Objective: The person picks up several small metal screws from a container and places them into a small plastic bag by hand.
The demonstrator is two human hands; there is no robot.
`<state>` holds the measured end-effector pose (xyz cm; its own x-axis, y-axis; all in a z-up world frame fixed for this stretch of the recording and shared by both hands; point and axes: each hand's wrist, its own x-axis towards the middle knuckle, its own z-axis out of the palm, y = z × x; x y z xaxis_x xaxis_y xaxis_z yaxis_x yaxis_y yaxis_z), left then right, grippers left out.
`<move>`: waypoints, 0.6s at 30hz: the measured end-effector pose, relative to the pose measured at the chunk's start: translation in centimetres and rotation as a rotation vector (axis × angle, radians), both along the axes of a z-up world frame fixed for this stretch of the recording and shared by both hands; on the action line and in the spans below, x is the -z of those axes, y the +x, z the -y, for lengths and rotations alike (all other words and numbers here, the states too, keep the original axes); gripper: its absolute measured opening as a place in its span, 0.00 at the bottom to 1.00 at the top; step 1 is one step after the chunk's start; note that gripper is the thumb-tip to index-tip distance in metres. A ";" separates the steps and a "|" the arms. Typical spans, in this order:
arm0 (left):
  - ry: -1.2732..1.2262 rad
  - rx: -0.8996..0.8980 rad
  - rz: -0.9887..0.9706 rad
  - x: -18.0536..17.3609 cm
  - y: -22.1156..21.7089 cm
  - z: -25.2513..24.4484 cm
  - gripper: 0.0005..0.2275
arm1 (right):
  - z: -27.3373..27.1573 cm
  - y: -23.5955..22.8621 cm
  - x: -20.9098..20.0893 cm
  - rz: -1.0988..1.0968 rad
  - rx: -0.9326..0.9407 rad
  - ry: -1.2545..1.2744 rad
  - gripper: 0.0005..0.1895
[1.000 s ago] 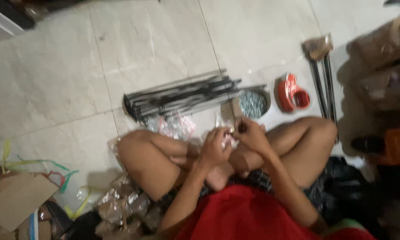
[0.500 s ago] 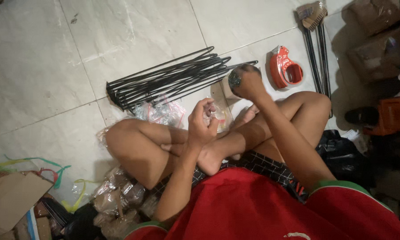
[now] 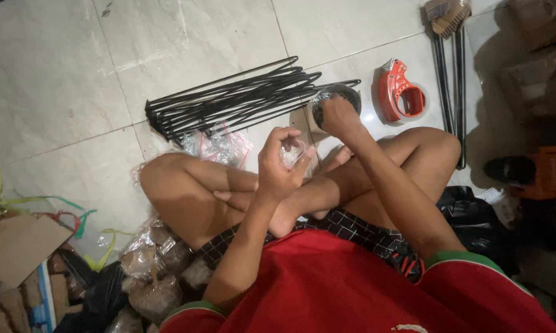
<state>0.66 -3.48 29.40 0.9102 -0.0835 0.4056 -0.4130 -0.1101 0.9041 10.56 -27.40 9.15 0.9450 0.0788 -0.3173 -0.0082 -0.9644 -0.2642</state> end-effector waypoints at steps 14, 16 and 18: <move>-0.012 0.029 -0.220 3.3 -1.1 0.8 0.21 | 6.6 -5.3 -8.5 0.022 0.513 0.959 0.11; -0.009 0.029 -0.232 4.0 -1.1 0.8 0.20 | 6.5 -5.8 -9.2 -0.034 0.677 1.292 0.13; -0.011 0.066 -0.255 4.8 -1.3 0.6 0.20 | 6.4 -6.0 -8.7 -0.136 0.833 1.498 0.15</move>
